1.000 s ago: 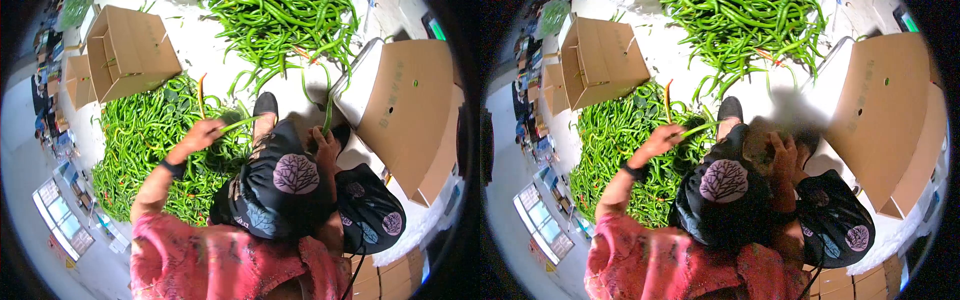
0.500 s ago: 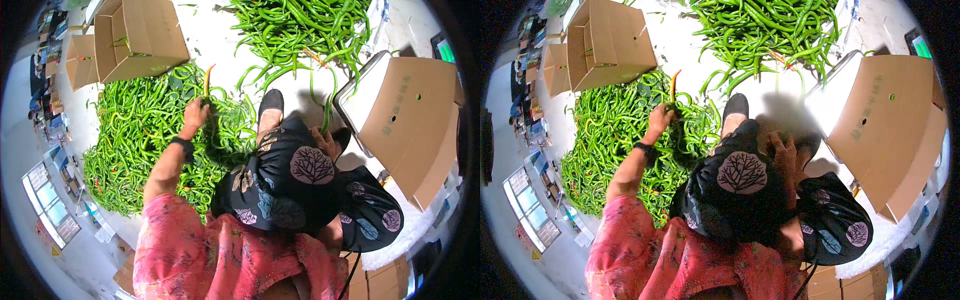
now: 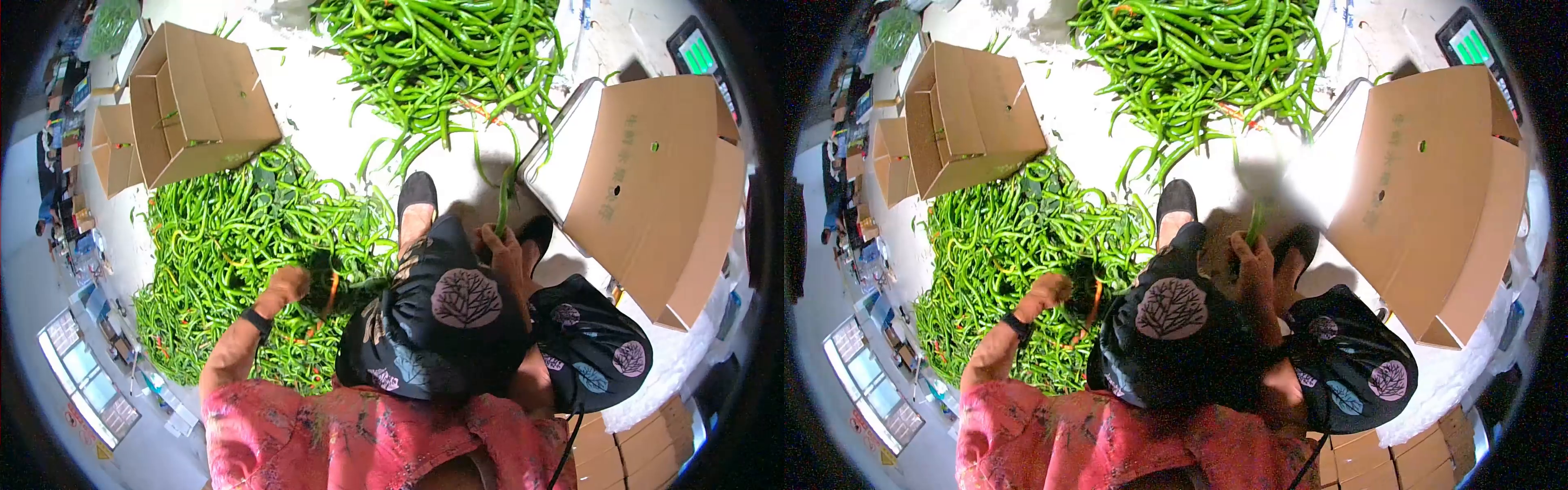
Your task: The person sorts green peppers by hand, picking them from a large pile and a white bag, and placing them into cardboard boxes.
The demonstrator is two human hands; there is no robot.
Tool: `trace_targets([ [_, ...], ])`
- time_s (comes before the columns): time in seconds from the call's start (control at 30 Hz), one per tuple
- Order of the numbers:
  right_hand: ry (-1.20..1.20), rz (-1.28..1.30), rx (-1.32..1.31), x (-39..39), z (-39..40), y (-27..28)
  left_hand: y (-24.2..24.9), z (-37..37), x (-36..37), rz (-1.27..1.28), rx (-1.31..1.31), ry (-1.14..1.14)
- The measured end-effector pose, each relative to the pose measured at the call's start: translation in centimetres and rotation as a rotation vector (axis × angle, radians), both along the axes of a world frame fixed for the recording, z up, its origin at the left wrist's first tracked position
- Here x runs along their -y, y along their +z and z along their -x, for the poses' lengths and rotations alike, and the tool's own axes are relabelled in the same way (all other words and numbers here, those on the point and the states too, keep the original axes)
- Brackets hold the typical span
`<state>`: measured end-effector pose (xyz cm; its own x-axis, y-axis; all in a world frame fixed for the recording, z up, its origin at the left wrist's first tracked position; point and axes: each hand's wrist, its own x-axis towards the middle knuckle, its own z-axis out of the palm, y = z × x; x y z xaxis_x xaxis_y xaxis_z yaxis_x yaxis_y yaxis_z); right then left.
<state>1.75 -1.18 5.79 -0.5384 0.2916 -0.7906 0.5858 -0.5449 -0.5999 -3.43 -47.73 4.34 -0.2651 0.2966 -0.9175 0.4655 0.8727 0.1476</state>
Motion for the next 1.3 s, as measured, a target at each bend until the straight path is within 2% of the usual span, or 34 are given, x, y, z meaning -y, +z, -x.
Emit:
trace_targets([
  [0.07,-0.024,0.050,-0.007,0.0,-0.5,-0.6,1.4,3.7,-4.4,-0.274,-0.358,0.423],
  [0.1,-0.007,0.021,-0.008,0.0,-0.5,-0.7,1.8,6.1,-7.4,-0.445,-0.482,0.478],
  [0.13,0.008,-0.009,-0.009,-0.1,-0.3,-0.6,1.4,8.5,-10.2,-0.549,-0.591,0.461],
  [0.17,0.049,-0.071,0.036,-0.2,0.6,1.1,1.9,10.9,-13.7,-0.773,-0.663,0.520],
  [0.33,-0.062,-0.021,-0.009,-0.6,0.0,-0.6,3.0,22.6,-24.7,-0.991,-0.996,0.318],
  [0.4,-0.086,-0.003,0.021,-0.4,-0.1,0.5,0.4,26.4,-26.1,-1.060,-0.955,0.467],
  [0.47,-0.140,0.049,0.025,-0.4,0.8,1.8,1.2,26.9,-28.2,-0.966,-0.827,0.592],
  [0.57,-0.109,-0.009,0.003,-0.3,1.1,1.3,-2.8,25.0,-29.2,-1.001,-0.577,0.648],
  [0.6,-0.112,-0.011,0.005,-0.2,0.9,0.6,-2.6,23.4,-30.3,-0.963,-0.623,0.675],
  [0.67,-0.059,-0.009,-0.016,-0.3,0.6,-0.6,-2.6,21.8,-31.9,-0.889,-0.820,0.596],
  [0.73,-0.070,0.012,-0.015,-0.1,0.5,-0.2,-2.3,21.6,-33.3,-1.082,-0.947,0.389],
  [0.8,-0.083,0.039,-0.025,-0.1,0.8,0.0,0.8,22.7,-35.5,-1.162,-1.063,0.158],
  [0.87,-0.057,0.023,0.013,-0.1,0.7,-0.1,2.5,25.8,-37.3,-1.066,-1.170,-0.092],
  [0.93,-0.062,0.030,0.017,-0.2,0.7,-0.3,3.1,29.7,-38.6,-0.784,-1.256,-0.287],
  [1.0,-0.060,0.035,0.021,-0.1,0.4,-1.3,0.5,34.6,-38.2,-0.602,-1.330,-0.352],
  [1.07,0.070,-0.054,0.013,-0.5,0.5,-1.8,0.3,37.1,-38.2,-0.550,-1.319,-0.370],
  [1.13,0.022,-0.026,0.033,-0.7,0.8,-0.6,-0.2,37.2,-38.4,-0.580,-1.264,-0.491],
  [1.2,-0.023,0.011,0.041,-0.6,1.5,-0.1,0.2,35.2,-37.6,-0.731,-1.211,-0.510],
  [1.3,-0.031,0.030,0.029,-0.6,0.9,-0.6,0.7,32.1,-36.5,-0.604,-1.119,-0.491],
])
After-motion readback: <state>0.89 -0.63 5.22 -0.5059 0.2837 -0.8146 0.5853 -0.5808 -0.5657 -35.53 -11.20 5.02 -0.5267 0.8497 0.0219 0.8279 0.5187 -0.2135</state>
